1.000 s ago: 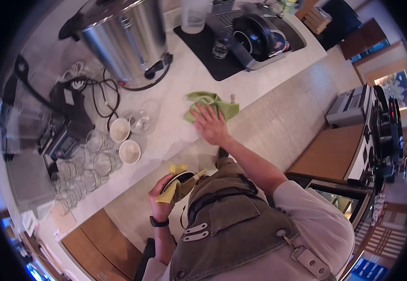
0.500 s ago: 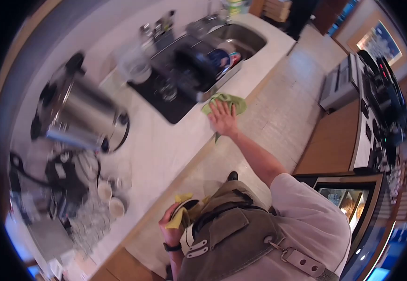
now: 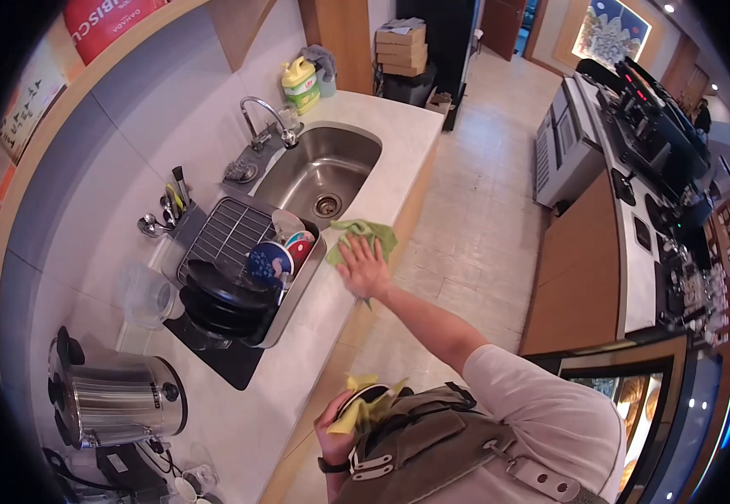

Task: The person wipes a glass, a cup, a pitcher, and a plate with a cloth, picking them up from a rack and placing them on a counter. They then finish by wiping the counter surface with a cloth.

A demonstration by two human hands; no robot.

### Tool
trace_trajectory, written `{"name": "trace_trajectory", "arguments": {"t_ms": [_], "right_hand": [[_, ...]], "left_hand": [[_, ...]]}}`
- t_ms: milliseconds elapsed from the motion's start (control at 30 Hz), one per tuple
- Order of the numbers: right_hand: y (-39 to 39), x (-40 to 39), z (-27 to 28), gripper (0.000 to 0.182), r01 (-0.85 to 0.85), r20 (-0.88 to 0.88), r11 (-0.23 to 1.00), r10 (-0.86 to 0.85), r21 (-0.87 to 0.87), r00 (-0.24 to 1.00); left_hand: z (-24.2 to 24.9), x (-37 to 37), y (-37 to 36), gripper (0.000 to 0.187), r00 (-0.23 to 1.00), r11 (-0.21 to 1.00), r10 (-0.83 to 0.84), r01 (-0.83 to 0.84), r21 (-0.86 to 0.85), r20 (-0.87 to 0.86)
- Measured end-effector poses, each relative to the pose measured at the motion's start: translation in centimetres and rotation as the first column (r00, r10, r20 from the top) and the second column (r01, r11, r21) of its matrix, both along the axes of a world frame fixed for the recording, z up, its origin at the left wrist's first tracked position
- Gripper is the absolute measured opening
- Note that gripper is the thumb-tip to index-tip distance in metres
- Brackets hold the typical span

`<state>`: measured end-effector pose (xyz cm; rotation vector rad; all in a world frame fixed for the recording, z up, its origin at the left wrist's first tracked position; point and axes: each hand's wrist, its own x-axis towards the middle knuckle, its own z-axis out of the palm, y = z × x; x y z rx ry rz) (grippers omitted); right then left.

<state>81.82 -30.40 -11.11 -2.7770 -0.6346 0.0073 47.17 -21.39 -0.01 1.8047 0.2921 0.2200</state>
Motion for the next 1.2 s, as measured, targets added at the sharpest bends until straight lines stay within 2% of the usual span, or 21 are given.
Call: {"name": "trace_trajectory", "arguments": {"t_ms": [133,367,500,600,733,833,1000,1133,1200], "right_hand": [[-2.4,6.8,0.1,0.064,0.053,0.005,0.999,-0.053,-0.007,0.999],[-7.2,20.6,0.9,0.061,0.125,-0.037,0.99,-0.127,-0.059,0.991],[-10.2,29.9,0.8,0.063,0.154,-0.049,0.983,-0.16,-0.102,0.986],[-11.8,36.7,0.5,0.064,0.173,-0.041,0.978,-0.178,-0.113,0.983],[-13.4,45.6,0.7,0.066,0.174,-0.049,0.978,-0.181,-0.115,0.982],[-13.7,52.8,0.9,0.066,0.16,-0.056,0.977,-0.169,-0.14,0.984],[-13.0,64.1,1.0,0.068,0.097,-0.105,0.985,-0.112,-0.142,0.988],[-9.3,66.9,-0.1,0.067,0.037,0.012,0.988,-0.035,-0.15,0.999],[-6.7,66.1,-0.3,0.065,-0.05,-0.004,0.983,0.05,-0.178,0.999]], "left_hand": [[1.7,7.3,-1.8,0.031,0.996,0.996,-0.085,0.085,-0.036,0.011],[4.4,21.4,-1.8,0.034,0.962,0.963,-0.267,0.268,0.025,-0.059],[4.1,28.9,-1.4,0.035,0.962,0.962,-0.274,0.274,-0.004,-0.005],[6.1,33.6,-1.2,0.036,0.971,0.962,-0.238,0.239,0.135,-0.024],[5.5,37.2,-1.5,0.037,0.994,0.994,-0.103,0.102,0.049,0.026],[4.7,39.8,-2.4,0.035,0.998,0.998,0.046,-0.044,0.034,-0.043],[3.7,45.7,-6.5,0.035,0.943,0.946,0.316,-0.306,0.103,-0.102],[4.3,50.8,-10.4,0.035,0.907,0.912,0.41,-0.411,0.017,-0.099],[5.1,52.3,-11.7,0.035,0.913,0.92,0.388,-0.392,-0.004,-0.128]]}}
